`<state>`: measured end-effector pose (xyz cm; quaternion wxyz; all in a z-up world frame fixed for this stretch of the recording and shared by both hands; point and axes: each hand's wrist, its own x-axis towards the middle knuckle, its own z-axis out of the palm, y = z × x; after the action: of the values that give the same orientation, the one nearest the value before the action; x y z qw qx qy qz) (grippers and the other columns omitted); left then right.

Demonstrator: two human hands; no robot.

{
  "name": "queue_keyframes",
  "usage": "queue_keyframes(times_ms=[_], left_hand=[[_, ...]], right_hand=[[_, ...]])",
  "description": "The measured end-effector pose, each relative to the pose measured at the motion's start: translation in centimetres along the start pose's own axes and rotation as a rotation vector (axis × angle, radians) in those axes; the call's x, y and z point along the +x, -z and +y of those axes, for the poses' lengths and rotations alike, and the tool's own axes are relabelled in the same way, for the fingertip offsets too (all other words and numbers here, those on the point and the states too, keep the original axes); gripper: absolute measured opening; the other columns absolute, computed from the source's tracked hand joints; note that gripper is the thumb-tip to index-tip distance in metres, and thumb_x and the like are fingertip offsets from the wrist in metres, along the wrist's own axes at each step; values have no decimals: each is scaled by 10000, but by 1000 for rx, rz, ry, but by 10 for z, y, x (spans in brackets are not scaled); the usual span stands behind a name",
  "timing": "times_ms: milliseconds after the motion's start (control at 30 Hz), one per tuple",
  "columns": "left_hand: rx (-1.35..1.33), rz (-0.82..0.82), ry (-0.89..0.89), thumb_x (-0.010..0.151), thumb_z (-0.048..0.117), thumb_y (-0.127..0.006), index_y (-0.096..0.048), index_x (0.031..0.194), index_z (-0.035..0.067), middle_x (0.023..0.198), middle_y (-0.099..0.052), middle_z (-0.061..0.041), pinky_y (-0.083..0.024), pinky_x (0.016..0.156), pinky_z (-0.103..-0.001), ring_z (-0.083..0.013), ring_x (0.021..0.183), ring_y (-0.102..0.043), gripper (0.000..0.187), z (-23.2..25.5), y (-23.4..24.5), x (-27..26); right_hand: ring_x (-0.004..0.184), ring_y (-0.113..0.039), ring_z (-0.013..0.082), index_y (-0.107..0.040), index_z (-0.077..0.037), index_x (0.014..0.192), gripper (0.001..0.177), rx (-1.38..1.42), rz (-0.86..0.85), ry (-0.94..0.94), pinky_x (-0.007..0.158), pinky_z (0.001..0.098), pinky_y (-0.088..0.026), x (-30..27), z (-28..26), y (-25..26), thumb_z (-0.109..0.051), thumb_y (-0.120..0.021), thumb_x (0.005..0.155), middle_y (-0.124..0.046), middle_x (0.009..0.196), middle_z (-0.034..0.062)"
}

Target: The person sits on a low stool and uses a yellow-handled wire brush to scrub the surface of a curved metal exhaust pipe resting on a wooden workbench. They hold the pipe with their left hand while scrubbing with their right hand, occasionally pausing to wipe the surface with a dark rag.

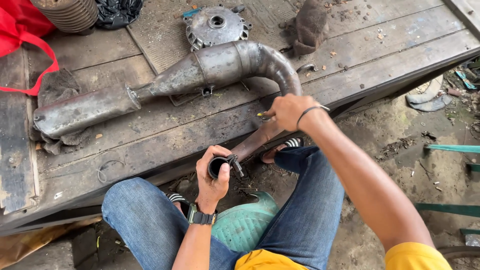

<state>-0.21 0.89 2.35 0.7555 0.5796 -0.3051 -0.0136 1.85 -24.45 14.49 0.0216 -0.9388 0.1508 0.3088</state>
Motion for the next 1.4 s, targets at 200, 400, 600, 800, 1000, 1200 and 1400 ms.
queue_keyframes(times_ms=[200, 400, 600, 800, 1000, 1200, 1400], left_hand=[[25, -6, 3, 1043, 346, -517, -606, 959, 72, 789, -653, -132, -543, 639, -440, -238, 710, -679, 300, -2, 0, 0], [8, -9, 21, 1031, 359, -538, -611, 965, 63, 809, -670, -145, -560, 665, -444, -239, 738, -704, 313, 0, 3, 2], [-7, -13, 9, 994, 353, -555, -629, 922, 69, 753, -656, -110, -493, 568, -360, -172, 625, -622, 303, 2, 2, 5], [-39, -34, 22, 1007, 325, -562, -629, 932, 72, 735, -620, -141, -450, 540, -377, -165, 585, -544, 272, 8, -1, 7], [-30, -3, 50, 994, 351, -572, -636, 919, 85, 747, -637, -121, -433, 548, -347, -137, 610, -524, 284, 10, -1, 7], [5, -14, 30, 1004, 354, -554, -641, 933, 89, 740, -634, -99, -431, 540, -331, -137, 602, -551, 288, 13, -2, 10], [35, -28, 38, 1041, 354, -530, -630, 958, 120, 701, -572, -86, -376, 484, -323, -108, 552, -437, 268, 20, -3, 13]], right_hand=[[1196, -696, 279, -704, -256, 1321, 386, -63, -54, -32, 997, 470, -564, -6, -12, -1, -380, -516, 1007, -741, 1261, 93], [1274, -638, 339, -725, -342, 1288, 364, 6, -118, 29, 1051, 513, -532, 3, 8, 4, -328, -527, 983, -712, 1332, 72], [1162, -701, 317, -740, -347, 1246, 347, 51, -33, 0, 967, 481, -583, 11, 4, -8, -396, -545, 964, -758, 1223, 81], [1117, -726, 346, -744, -254, 1264, 371, -32, -51, -41, 938, 495, -591, -21, -12, 8, -362, -549, 967, -765, 1187, 138], [1004, -760, 352, -770, -209, 1223, 349, -122, -2, -11, 874, 521, -608, -18, -3, 13, -343, -558, 980, -788, 1089, 147], [963, -768, 338, -783, -213, 1175, 305, -163, 40, 52, 823, 505, -608, -8, -10, 9, -305, -574, 972, -796, 1042, 121], [956, -769, 357, -805, -178, 1088, 318, -121, 90, 13, 823, 513, -603, 15, -2, -20, -259, -532, 946, -793, 991, 153]])
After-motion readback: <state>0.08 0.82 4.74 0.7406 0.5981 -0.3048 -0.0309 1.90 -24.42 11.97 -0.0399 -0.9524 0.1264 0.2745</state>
